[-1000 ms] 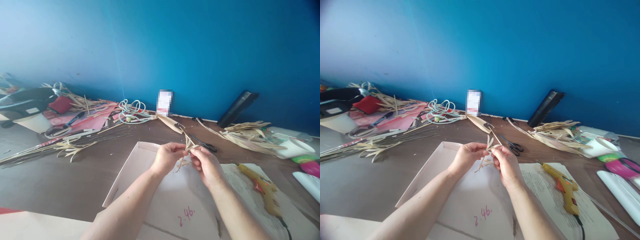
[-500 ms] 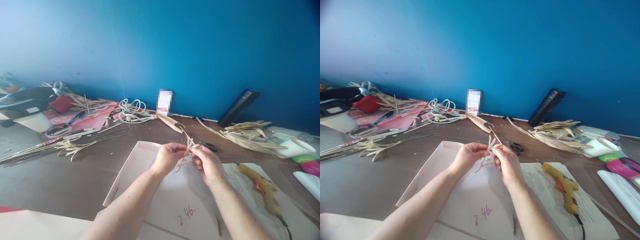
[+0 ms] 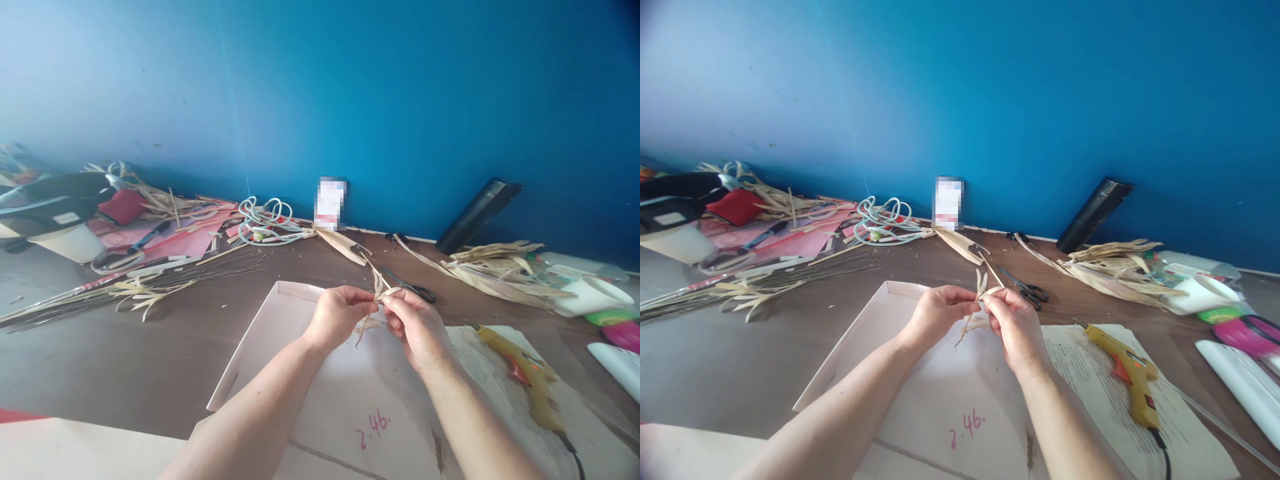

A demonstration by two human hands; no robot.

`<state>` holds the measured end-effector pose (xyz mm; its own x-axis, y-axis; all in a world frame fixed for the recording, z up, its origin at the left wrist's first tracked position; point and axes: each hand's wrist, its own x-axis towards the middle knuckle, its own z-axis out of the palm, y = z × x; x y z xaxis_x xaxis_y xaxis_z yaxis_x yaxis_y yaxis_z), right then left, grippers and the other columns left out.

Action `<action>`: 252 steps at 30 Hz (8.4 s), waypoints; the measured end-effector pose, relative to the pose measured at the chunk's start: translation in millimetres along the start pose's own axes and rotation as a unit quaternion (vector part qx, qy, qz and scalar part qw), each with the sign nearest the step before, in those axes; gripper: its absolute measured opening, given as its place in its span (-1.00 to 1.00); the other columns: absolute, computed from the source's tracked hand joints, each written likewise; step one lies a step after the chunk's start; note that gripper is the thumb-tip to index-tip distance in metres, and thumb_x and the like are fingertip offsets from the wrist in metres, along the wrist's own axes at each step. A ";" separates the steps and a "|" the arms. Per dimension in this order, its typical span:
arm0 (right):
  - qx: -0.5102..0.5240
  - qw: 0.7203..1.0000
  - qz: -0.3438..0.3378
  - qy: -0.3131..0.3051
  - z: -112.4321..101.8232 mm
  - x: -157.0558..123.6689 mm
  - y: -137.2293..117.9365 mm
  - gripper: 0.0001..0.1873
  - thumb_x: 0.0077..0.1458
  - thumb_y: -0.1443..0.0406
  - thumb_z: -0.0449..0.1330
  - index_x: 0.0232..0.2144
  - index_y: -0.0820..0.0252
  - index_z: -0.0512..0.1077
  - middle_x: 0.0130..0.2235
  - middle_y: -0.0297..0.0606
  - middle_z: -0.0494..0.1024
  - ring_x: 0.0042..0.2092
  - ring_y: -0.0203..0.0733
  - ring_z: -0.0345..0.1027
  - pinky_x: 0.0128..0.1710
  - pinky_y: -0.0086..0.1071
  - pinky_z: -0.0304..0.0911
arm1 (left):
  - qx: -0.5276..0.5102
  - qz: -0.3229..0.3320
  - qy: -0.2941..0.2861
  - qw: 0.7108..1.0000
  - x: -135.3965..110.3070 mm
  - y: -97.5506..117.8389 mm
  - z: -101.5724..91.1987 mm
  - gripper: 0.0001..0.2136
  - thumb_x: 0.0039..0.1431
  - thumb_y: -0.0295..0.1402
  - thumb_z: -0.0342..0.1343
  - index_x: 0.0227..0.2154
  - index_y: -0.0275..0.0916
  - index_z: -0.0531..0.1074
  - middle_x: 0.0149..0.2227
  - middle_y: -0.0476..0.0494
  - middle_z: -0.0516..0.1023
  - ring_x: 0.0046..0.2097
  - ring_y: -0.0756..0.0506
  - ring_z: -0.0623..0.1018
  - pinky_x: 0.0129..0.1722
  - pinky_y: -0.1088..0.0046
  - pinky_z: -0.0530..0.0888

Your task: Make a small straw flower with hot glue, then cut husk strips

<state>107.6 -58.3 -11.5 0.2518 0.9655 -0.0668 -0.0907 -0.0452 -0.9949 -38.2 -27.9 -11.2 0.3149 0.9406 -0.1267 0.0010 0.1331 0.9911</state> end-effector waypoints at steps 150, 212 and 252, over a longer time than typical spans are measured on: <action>-0.209 0.973 -0.086 -0.051 6.2 -8.6 0.8 -0.75 0.06 0.09 0.20 -0.39 0.15 0.44 -0.54 -0.40 0.41 -0.53 -0.32 0.20 -0.56 -0.46 0.07 | -0.074 0.049 0.056 0.995 -2.4 2.5 0.5 -0.75 -0.01 -0.19 0.20 -0.35 -0.26 0.58 -0.37 -0.12 0.60 -0.36 -0.02 0.48 -0.33 0.50 0.39; -0.262 0.952 -0.148 -0.052 1.1 -12.8 1.2 -0.79 0.15 0.12 0.15 -0.35 0.13 0.40 -0.54 -0.42 0.39 -0.54 -0.35 0.18 -0.55 -0.49 0.11 | -0.130 0.029 -0.083 0.988 -6.4 9.5 -8.7 -0.70 0.02 -0.21 0.20 -0.21 -0.26 0.56 -0.26 -0.12 0.55 -0.28 0.01 0.41 -0.28 0.50 0.33; -0.268 0.944 -0.176 -0.075 1.6 -14.6 -0.1 -0.83 0.17 0.16 0.13 -0.32 0.12 0.38 -0.53 -0.44 0.33 -0.52 -0.35 0.17 -0.55 -0.49 0.12 | -0.047 0.108 0.019 0.993 -3.0 5.7 -6.3 -0.85 -0.01 -0.27 0.23 -0.43 -0.23 0.57 -0.36 -0.05 0.51 -0.28 -0.01 0.47 -0.27 0.52 0.35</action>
<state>102.5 -71.9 -10.3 0.0322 0.9686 0.2464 0.4838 0.2006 -0.8519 -45.1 -28.0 -5.5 0.2611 0.9615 0.0856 -0.1525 -0.0464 0.9872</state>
